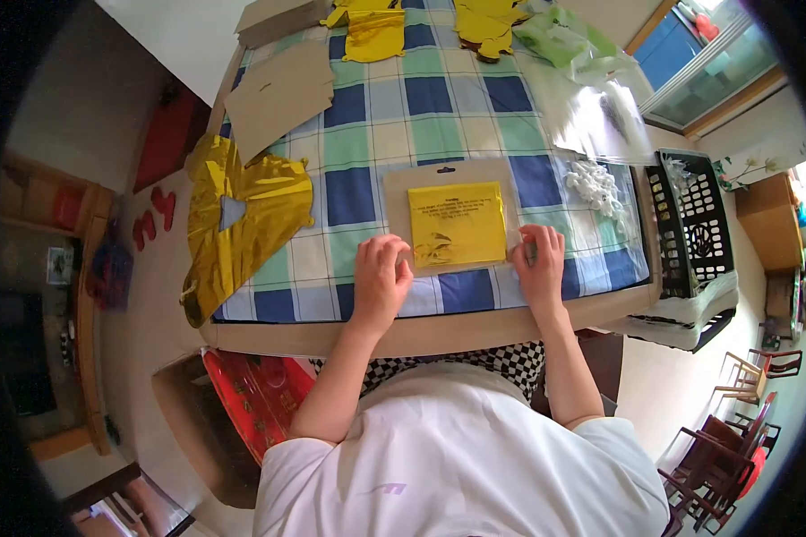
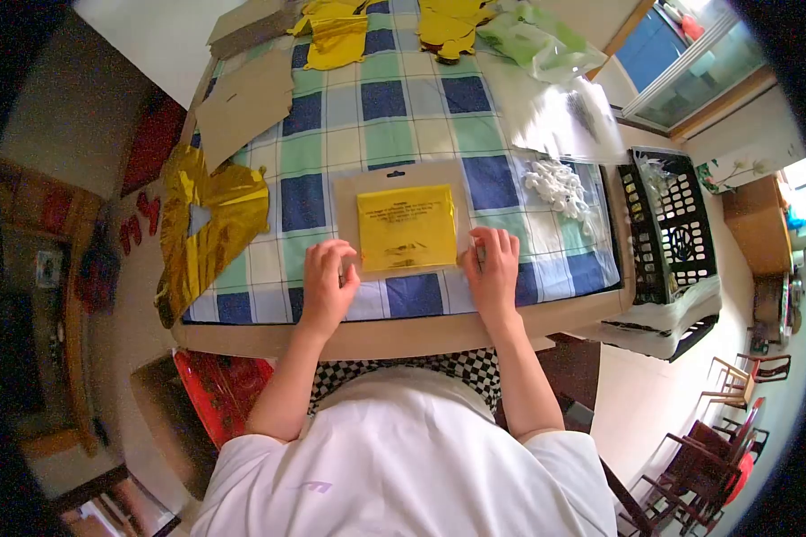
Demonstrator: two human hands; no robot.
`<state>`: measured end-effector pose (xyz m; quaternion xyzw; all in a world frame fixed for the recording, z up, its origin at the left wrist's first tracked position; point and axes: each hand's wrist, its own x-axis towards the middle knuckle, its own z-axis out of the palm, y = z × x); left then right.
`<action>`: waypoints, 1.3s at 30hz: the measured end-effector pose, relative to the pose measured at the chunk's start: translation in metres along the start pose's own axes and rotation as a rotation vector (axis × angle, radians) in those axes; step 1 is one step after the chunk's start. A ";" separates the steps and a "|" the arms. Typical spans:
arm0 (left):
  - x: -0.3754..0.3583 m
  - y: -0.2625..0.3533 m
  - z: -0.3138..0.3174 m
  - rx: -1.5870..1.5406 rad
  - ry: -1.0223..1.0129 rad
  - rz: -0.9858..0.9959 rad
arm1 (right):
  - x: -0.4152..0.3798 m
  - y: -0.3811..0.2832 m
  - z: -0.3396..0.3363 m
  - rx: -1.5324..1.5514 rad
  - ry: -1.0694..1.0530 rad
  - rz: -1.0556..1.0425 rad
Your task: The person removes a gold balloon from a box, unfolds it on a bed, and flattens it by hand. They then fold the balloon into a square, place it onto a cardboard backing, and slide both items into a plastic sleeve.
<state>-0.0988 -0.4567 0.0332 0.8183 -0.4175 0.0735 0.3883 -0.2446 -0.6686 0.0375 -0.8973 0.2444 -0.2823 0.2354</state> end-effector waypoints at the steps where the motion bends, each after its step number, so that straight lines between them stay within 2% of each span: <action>1: -0.001 0.000 0.000 0.014 0.013 0.001 | 0.001 0.002 0.002 -0.030 0.018 -0.016; 8: -0.006 -0.003 0.002 0.091 0.067 0.019 | 0.014 0.016 0.011 -0.158 0.032 0.049; 11: -0.008 -0.002 0.003 0.091 0.072 0.022 | 0.026 0.009 0.007 0.077 -0.117 0.143; 14: -0.009 -0.005 0.004 0.078 0.070 0.011 | 0.032 0.019 0.010 0.200 -0.150 0.201; 17: -0.013 -0.008 -0.006 0.057 0.069 -0.040 | 0.029 0.011 -0.003 0.613 -0.204 0.383; 19: -0.015 -0.007 -0.023 0.058 0.097 -0.091 | 0.020 -0.004 -0.016 0.824 -0.089 0.335; 20: -0.014 -0.009 -0.034 0.067 0.179 -0.083 | 0.015 -0.010 -0.023 0.929 -0.030 0.313; 22: -0.008 -0.014 -0.059 0.083 0.329 -0.068 | 0.007 -0.014 -0.027 0.901 0.050 0.253; 24: 0.011 0.009 -0.098 -0.003 0.467 0.011 | -0.004 -0.009 -0.025 0.817 0.062 0.213; 25: 0.022 0.026 -0.114 0.069 0.482 0.126 | -0.011 0.006 -0.011 0.741 -0.019 0.158; 26: 0.033 0.044 -0.129 0.142 0.498 0.240 | -0.019 0.006 -0.007 0.794 -0.054 0.199; 28: 0.057 0.083 -0.143 0.235 0.292 0.410 | -0.021 0.004 -0.006 0.848 -0.055 0.204; 30: 0.073 0.095 -0.122 0.314 0.191 0.528 | -0.019 0.000 -0.006 0.825 -0.117 0.165; 32: 0.089 0.094 -0.106 0.317 -0.117 0.458 | -0.018 0.001 -0.009 0.701 -0.200 0.143; 34: 0.098 0.084 -0.098 0.236 -0.617 0.161 | -0.018 0.008 -0.007 0.476 -0.319 0.134; 35: 0.094 0.081 -0.101 0.247 -0.515 0.268 | -0.019 0.008 -0.003 0.542 -0.299 0.190; 38: 0.075 0.071 -0.149 0.117 -0.519 0.179 | -0.015 -0.017 -0.010 0.546 -0.347 0.330; 39: 0.065 0.066 -0.178 0.189 -0.457 0.142 | -0.017 -0.028 0.008 0.568 -0.401 0.312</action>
